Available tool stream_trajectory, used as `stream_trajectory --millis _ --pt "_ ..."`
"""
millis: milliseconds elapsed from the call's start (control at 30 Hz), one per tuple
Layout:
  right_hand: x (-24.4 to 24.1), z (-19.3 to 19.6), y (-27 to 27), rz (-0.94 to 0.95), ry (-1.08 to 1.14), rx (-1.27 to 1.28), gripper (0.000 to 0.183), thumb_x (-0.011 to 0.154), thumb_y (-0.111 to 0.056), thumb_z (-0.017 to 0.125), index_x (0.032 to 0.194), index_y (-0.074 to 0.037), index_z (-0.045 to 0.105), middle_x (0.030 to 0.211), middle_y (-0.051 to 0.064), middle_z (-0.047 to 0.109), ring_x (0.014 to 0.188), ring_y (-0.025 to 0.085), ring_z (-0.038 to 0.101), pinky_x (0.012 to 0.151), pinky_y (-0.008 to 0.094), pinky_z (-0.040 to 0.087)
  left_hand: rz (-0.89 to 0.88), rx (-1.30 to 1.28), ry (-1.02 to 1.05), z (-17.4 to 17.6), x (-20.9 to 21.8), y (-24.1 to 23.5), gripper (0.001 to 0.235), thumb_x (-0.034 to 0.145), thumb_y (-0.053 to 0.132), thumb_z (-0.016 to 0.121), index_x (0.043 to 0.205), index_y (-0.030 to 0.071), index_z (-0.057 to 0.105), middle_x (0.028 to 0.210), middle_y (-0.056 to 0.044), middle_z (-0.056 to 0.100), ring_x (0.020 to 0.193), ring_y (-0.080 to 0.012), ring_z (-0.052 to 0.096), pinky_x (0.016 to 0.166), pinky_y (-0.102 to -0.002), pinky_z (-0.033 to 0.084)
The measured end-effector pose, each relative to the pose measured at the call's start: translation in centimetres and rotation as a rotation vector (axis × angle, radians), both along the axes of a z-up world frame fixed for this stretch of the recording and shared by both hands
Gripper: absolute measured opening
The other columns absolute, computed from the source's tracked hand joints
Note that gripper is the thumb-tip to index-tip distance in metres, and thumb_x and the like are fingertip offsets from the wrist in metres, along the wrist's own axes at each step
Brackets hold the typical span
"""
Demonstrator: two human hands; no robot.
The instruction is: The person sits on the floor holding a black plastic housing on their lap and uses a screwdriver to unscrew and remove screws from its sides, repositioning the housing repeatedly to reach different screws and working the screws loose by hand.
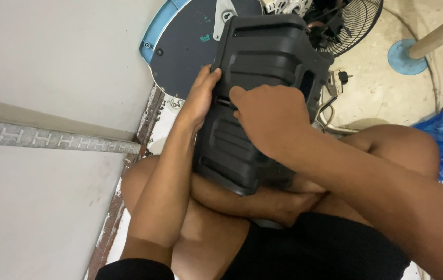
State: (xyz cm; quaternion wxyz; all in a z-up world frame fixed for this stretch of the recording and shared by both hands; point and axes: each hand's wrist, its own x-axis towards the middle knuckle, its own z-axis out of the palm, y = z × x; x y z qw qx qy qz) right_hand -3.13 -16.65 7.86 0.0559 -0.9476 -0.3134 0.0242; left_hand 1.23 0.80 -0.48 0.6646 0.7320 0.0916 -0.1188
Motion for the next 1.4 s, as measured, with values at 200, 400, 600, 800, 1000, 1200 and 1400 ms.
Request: stream_trajectory --millis 200,400,600,800,1000,1200,1400 --pt "-1.0 -1.0 0.5 0.035 -0.138 -0.008 0.019 0.107 -0.019 0.059 0.088 -0.014 0.058 0.062 0.004 0.059 0.056 0.016 0.062 0.050 0.027 0.049 -0.012 0.036 -0.022 1.6 -1.2 -0.7 0.077 0.104 0.050 0.047 0.161 0.002 0.029 0.170 -0.023 0.015 0.158 -0.0387 0.010 0.129 -0.054 0.009" --pt "-0.1 -1.5 0.8 0.098 -0.206 0.008 0.023 0.106 -0.018 0.061 0.084 -0.016 0.058 0.061 0.001 0.058 0.057 0.015 0.063 0.052 0.025 0.048 -0.023 0.087 -0.051 1.5 -1.2 -0.8 0.072 0.106 0.048 0.043 0.160 0.002 0.030 0.170 -0.023 0.017 0.157 -0.0396 0.011 0.128 -0.055 0.010" --pt "2.5 -1.4 -0.3 0.302 -0.324 -0.105 0.018 0.100 -0.010 0.064 0.087 -0.022 0.059 0.061 -0.002 0.059 0.054 0.015 0.057 0.058 0.030 0.039 -0.024 0.111 -0.040 -4.9 1.5 1.8 0.072 0.108 0.048 0.044 0.161 0.002 0.029 0.170 -0.023 0.017 0.157 -0.0392 0.012 0.129 -0.054 0.011" --pt "3.2 -1.8 -0.1 0.508 -0.411 -0.164 0.023 0.091 -0.012 0.071 0.077 -0.022 0.056 0.056 -0.003 0.057 0.054 0.018 0.057 0.063 0.034 0.038 -0.038 0.096 -0.018 0.5 -0.5 -0.2 0.074 0.105 0.050 0.043 0.162 0.005 0.027 0.171 -0.021 0.017 0.157 -0.0396 0.014 0.127 -0.056 0.015" --pt "3.3 1.6 1.8 0.864 -0.517 -0.458 0.025 0.090 -0.006 0.070 0.075 -0.024 0.061 0.060 -0.007 0.061 0.053 0.014 0.051 0.060 0.035 0.037 -0.024 0.074 -0.094 -1.7 -0.1 0.5 0.083 0.103 0.053 0.046 0.158 -0.007 0.029 0.167 -0.032 0.020 0.156 -0.0439 0.017 0.127 -0.055 0.012" --pt "2.6 0.3 0.9 0.684 -0.570 -0.449 0.021 0.087 -0.006 0.071 0.090 -0.019 0.055 0.062 0.000 0.055 0.052 0.016 0.054 0.055 0.034 0.041 -0.014 0.040 -0.168 -1.3 -0.6 1.0 0.069 0.104 0.046 0.050 0.154 -0.001 0.042 0.161 -0.030 0.035 0.153 -0.0420 0.027 0.126 -0.054 0.021" --pt "1.7 0.3 2.1 0.148 -0.059 -0.440 0.008 0.097 -0.008 0.053 0.095 -0.009 0.060 0.062 0.002 0.058 0.051 0.020 0.062 0.044 0.032 0.045 -0.046 0.012 -0.084 -1.1 0.0 0.5 0.076 0.103 0.051 0.051 0.158 0.003 0.035 0.166 -0.027 0.027 0.155 -0.0405 0.022 0.126 -0.056 0.018"
